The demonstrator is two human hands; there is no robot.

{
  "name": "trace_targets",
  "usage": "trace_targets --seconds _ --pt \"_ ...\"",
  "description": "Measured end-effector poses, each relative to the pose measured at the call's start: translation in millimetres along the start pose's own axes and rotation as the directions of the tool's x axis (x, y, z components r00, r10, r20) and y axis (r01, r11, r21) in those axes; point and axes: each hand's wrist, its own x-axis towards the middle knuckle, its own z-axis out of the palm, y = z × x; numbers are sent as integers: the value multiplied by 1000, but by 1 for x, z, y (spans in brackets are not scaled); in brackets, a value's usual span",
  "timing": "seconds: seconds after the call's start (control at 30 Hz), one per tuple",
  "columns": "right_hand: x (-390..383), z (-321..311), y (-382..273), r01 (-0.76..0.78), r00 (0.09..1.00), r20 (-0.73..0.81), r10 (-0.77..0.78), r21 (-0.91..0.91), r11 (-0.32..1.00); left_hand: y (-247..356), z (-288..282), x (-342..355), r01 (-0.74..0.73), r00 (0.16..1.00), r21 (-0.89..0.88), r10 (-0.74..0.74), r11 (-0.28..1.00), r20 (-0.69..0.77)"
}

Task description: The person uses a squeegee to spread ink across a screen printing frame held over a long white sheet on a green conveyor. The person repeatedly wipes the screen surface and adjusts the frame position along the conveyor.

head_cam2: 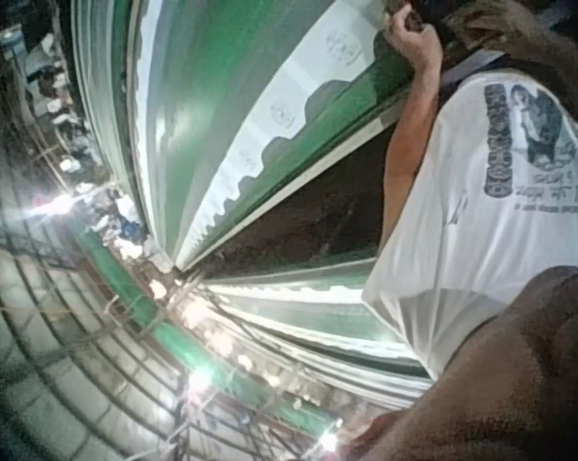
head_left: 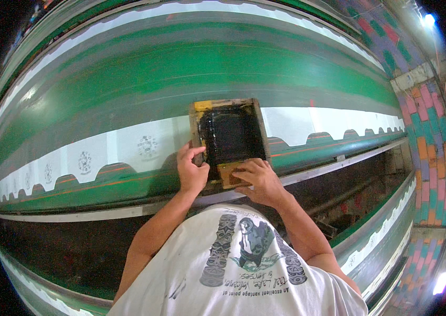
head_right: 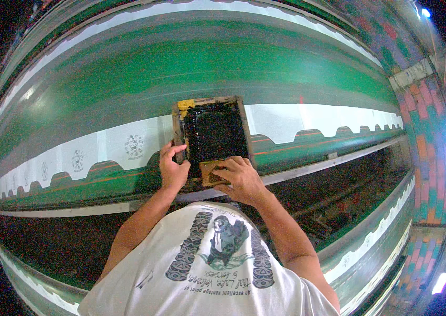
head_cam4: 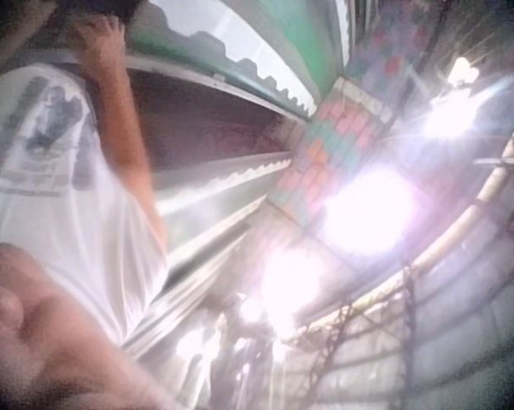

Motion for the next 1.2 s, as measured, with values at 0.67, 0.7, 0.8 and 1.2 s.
trace_targets --seconds 0.67,0.7,0.8,1.2 --pt "-146 -64 215 -225 848 -400 348 323 919 88 197 -34 -115 986 -112 99 987 -135" --pt "-152 -69 223 -235 849 -401 343 294 926 98 206 -35 -86 990 -132 70 987 -122" --pt "-162 -85 241 -143 896 -413 164 80 986 102 233 -38 -81 991 -107 68 991 -116" --pt "-129 -110 240 228 967 -100 -233 -60 972 118 258 -42 76 993 -123 -86 989 -81"
